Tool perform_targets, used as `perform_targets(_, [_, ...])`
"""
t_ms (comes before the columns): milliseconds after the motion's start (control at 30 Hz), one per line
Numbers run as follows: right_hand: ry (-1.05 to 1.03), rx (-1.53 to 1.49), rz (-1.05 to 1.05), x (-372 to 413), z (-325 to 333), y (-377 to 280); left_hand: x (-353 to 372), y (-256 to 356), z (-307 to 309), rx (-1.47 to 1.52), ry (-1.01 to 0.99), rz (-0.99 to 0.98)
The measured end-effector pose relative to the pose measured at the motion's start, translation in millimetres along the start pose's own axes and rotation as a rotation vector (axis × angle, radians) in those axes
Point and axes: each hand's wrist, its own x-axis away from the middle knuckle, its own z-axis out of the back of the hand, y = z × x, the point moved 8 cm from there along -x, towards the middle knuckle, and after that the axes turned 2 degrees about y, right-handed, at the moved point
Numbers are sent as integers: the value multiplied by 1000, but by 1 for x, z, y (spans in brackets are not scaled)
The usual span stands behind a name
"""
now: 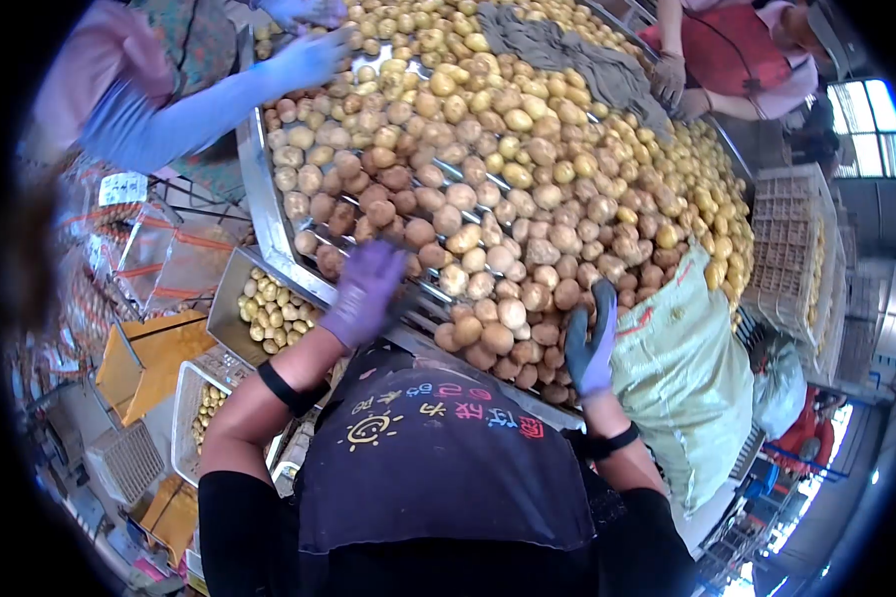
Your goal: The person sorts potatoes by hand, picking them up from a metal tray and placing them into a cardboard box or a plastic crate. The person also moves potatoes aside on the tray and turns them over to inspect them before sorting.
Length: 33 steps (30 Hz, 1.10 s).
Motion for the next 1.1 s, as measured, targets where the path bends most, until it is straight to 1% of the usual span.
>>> perform_targets(33, [-7, 47, 29, 30, 4, 11, 12, 29, -31, -103, 141, -306])
perform_targets(67, [-13, 92, 61, 55, 2, 24, 14, 65, -39, 2, 16, -404])
perform_targets(100, [-73, 109, 52, 71, -9, 27, 16, 89, -66, -80, 59, -586])
perform_targets(133, [-56, 266, 49, 76, -20, 21, 20, 108, -84, -123, 19, -689])
perform_targets(167, [8, 236, 43, 72, -29, 16, 20, 115, -111, -67, 5, -763])
perform_targets(200, [69, 202, 42, 62, -39, 12, 15, 119, -121, -114, -31, -775])
perform_targets(233, [116, 192, 27, 51, -46, 6, 8, 120, -128, -138, -10, -754])
perform_targets(267, [105, 123, -22, 43, -61, 17, 3, 120, -126, -165, 9, -728])
perform_targets(300, [167, 60, -24, 35, -68, 22, 3, 116, -123, -176, 8, -722])
perform_targets(333, [235, -1, -29, 30, -73, 24, -4, 111, -108, -209, -12, -658])
perform_targets(367, [207, 12, -19, 25, -82, 22, -13, 105, -95, -239, -28, -592])
perform_targets(400, [159, -66, -43, 17, -96, 22, -20, 89, -85, -227, -50, -533])
perform_targets(467, [87, -12, 96, 2, -111, -17, -19, 53, -67, -274, 5, -464])
perform_targets(500, [69, -82, 146, -8, -120, -31, -19, 38, -59, -276, 7, -459])
perform_targets(533, [72, -158, 207, -19, -131, -43, -21, 14, -49, -256, 26, -325])
perform_targets(600, [-91, -164, 215, -44, -156, -76, -22, -34, -30, -217, 64, -54])
perform_targets(633, [-83, -184, 287, -55, -169, -89, -21, -53, -36, -338, 10, -22])
perform_targets(667, [-78, -203, 358, -66, -180, -106, -21, -62, -33, -339, 11, -7])
perform_targets(700, [-108, -169, 305, -77, -194, -115, -23, -72, -29, -294, 43, 27])
perform_targets(733, [-74, -256, 355, -88, -212, -117, -27, -84, -23, -251, 77, 59])
perform_targets(767, [-65, -218, 426, -97, -228, -124, -33, -94, -16, -295, 177, 15])
perform_targets(800, [-55, -179, 496, -105, -243, -130, -38, -116, -13, -294, 183, 84])
perform_targets(833, [-48, -147, 570, -111, -257, -137, -45, -132, -5, -335, 219, 88])
perform_targets(867, [-53, -154, 575, -123, -269, -146, -58, -142, 8, -377, 255, 90])
perform_targets(933, [-206, -307, 389, -151, -295, -152, -75, -161, 10, -357, 62, 188])
perform_targets(967, [-169, -221, 458, -158, -295, -163, -78, -167, 18, -353, 133, 153])
perform_targets(1000, [-179, -232, 459, -167, -297, -168, -80, -186, 18, -415, 134, 193])
perform_targets(1067, [-461, -693, 405, -179, -302, -171, -88, -194, 39, -531, 92, 282])
perform_targets(1100, [-508, -654, 484, -181, -280, -182, -93, -202, 44, -557, 107, 337])
